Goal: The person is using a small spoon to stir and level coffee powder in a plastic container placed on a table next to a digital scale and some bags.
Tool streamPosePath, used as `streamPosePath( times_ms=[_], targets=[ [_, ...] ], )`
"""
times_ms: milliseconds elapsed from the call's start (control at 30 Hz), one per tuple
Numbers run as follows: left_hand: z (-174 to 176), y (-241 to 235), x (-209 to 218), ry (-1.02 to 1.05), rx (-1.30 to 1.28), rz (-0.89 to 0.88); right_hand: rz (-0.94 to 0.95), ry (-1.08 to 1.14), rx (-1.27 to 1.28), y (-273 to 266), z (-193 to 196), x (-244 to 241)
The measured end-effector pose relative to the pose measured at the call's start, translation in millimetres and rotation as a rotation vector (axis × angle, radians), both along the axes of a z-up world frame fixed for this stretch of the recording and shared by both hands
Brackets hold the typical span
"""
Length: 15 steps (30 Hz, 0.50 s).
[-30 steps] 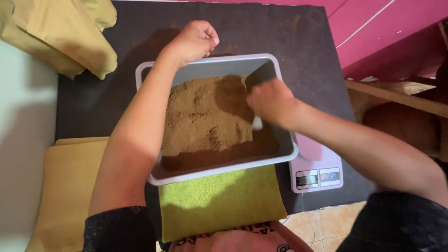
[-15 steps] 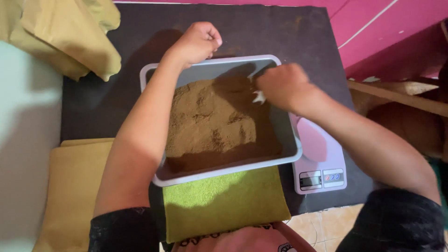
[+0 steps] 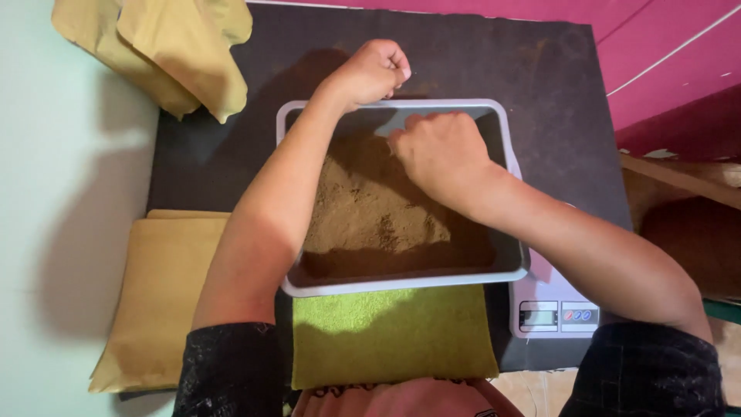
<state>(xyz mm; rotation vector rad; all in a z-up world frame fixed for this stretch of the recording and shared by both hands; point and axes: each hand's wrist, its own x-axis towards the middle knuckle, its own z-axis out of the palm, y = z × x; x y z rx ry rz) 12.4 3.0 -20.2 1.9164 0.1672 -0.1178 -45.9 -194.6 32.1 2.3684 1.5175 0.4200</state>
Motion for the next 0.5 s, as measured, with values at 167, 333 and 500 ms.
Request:
streamPosePath(
  times_ms=[167, 333, 500],
  targets=[
    [1, 0, 1, 0.017, -0.003, -0.006, -0.2, 0.395, -0.383, 16, -3, 0],
    [7, -2, -4, 0.043, -0.009, 0.01, -0.354, 0.222, -0.625, -13, 24, 21],
    [7, -3, -1, 0.054, 0.004, 0.03, -0.276, 0.173, -0.247, -5, -36, 16]
  ],
)
